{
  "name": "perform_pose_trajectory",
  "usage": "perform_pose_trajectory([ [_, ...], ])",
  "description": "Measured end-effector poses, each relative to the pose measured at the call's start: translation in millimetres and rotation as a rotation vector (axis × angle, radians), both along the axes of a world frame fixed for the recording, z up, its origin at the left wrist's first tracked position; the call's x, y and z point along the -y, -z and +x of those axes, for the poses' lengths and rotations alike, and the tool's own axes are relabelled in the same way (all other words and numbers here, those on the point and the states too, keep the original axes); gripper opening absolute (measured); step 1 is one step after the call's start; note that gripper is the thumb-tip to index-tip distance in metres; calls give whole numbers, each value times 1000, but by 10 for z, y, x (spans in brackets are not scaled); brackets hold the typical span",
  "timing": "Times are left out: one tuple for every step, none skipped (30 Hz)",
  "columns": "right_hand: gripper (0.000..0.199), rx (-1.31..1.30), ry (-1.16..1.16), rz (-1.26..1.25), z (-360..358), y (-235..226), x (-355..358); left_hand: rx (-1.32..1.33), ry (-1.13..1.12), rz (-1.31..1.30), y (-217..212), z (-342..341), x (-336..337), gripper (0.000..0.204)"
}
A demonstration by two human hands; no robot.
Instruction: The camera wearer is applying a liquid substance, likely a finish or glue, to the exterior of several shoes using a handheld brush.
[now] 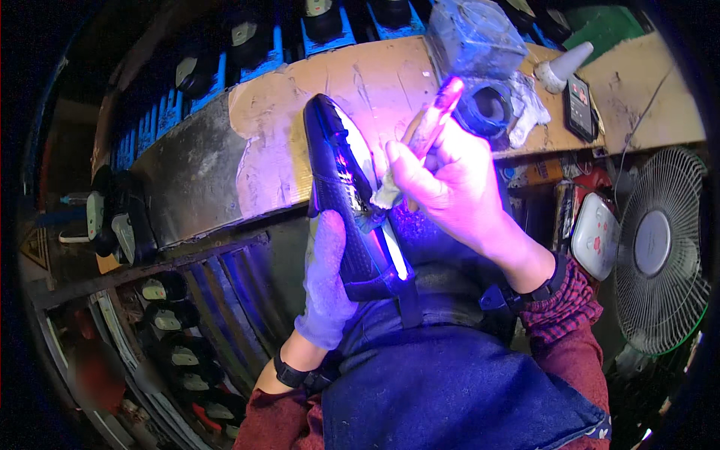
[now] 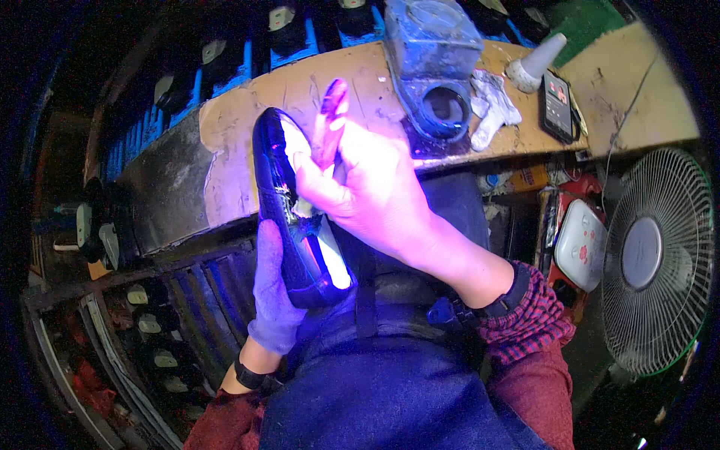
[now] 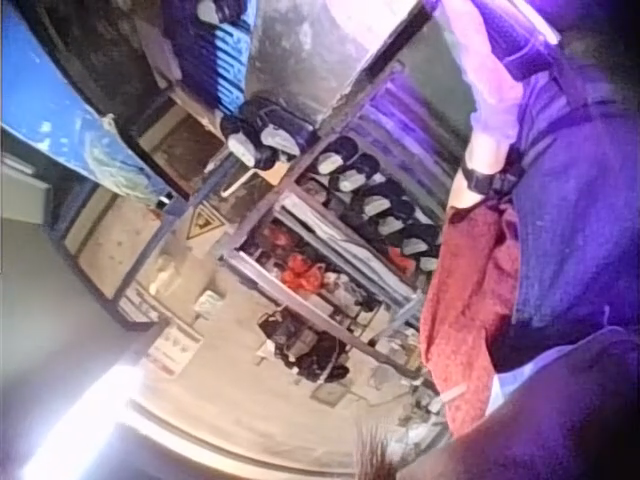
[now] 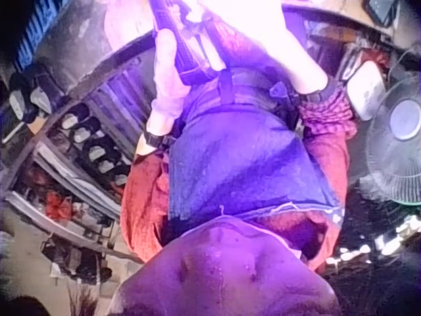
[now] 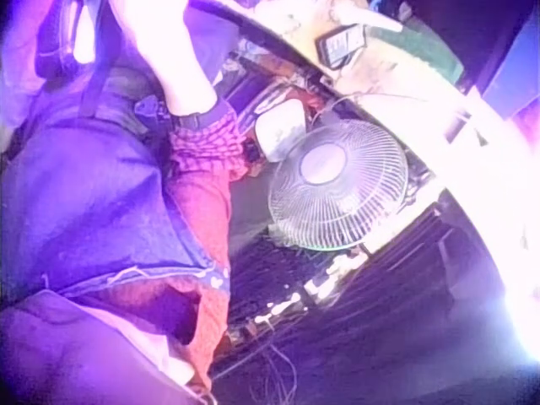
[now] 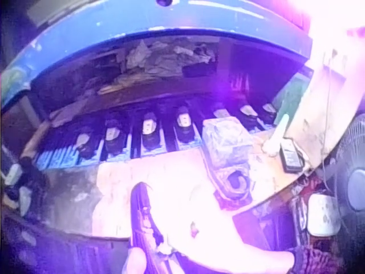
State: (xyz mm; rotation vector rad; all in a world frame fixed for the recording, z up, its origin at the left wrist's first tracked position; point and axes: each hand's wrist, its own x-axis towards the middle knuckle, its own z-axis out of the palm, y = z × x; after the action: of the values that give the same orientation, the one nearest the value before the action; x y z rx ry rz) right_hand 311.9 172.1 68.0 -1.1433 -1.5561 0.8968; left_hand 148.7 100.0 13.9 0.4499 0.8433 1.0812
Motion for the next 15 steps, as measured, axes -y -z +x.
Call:
perform_pose_trajectory([
  [18, 1, -5, 57, 0, 1, 35, 70, 21, 26, -53, 35, -14, 57],
  [19, 2, -9, 114, 3, 3, 65, 63, 34, 24, -118, 97, -34, 57],
  [19, -7, 0, 112, 11, -32, 106, 112, -39, -9, -189, 163, -45, 53],
  [18, 23, -55, 124, 24, -95, 146, 161, -113, -41, -228, 198, -26, 50],
  [18, 53, -110, 135, 38, -142, 183, 273, 15, -17, -127, 89, 10, 53],
  [18, 45, -100, 136, 64, -154, 188, 264, 25, -18, -150, 118, 25, 53],
  [18, 67, -165, 254, 94, -154, 177, 343, 9, 93, -183, 163, 30, 55],
  [19, 91, -229, 371, 127, -161, 166, 423, -5, 203, -196, 197, 31, 56],
  [21, 112, -252, 468, 150, -249, 148, 527, 85, 226, -110, 146, 22, 53],
  [21, 88, -307, 523, 139, -284, 118, 507, 90, 225, 61, 79, 14, 53],
  [20, 76, -379, 601, 124, -378, 82, 373, -78, 206, 286, 2, -15, 53],
  [21, 46, -464, 681, 54, -471, 33, 225, -263, 193, 518, -145, -30, 54],
  [24, 91, -558, 664, -3, -539, -19, 84, -440, 174, 739, -271, -60, 54],
  [27, 136, -650, 662, -22, -700, -33, -59, -616, 173, 737, -368, -64, 54],
  [30, 255, -735, 664, 36, -826, -79, -61, -596, 177, 675, -382, -91, 54],
])
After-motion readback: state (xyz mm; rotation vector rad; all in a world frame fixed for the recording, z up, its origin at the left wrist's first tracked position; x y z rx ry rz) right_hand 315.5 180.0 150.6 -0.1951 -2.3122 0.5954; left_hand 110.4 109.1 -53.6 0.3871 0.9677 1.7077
